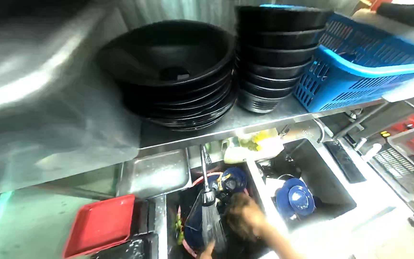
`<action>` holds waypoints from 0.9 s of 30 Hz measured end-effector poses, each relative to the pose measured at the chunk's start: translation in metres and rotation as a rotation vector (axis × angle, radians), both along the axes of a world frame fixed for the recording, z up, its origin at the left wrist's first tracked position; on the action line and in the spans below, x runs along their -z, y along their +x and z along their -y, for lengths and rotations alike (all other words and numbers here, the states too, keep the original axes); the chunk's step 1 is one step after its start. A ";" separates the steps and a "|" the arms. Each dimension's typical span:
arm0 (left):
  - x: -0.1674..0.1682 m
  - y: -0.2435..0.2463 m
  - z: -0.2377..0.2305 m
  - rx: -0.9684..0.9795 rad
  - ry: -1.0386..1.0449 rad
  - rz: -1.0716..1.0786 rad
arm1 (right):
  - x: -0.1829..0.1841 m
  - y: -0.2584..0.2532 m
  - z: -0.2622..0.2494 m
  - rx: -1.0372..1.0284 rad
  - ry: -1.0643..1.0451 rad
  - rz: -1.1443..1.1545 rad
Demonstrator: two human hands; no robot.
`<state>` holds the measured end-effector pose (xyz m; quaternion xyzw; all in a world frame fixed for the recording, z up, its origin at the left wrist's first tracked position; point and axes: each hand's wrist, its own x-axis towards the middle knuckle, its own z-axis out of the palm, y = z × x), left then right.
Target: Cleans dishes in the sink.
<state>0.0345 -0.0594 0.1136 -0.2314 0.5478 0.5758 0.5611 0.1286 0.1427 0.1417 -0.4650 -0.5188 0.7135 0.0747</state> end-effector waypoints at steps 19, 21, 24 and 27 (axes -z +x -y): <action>-0.040 -0.057 0.020 -0.164 0.004 -0.589 | -0.001 -0.085 0.108 -0.652 0.889 0.258; -0.045 -0.064 0.015 -0.158 0.010 -0.647 | -0.003 -0.084 0.122 -0.613 0.894 0.007; -0.047 -0.073 0.015 -0.252 -0.017 -0.605 | 0.005 -0.071 0.108 -0.646 1.053 -0.158; -0.024 -0.066 0.032 -0.246 0.115 -0.520 | -0.005 -0.071 0.056 -0.599 0.927 0.167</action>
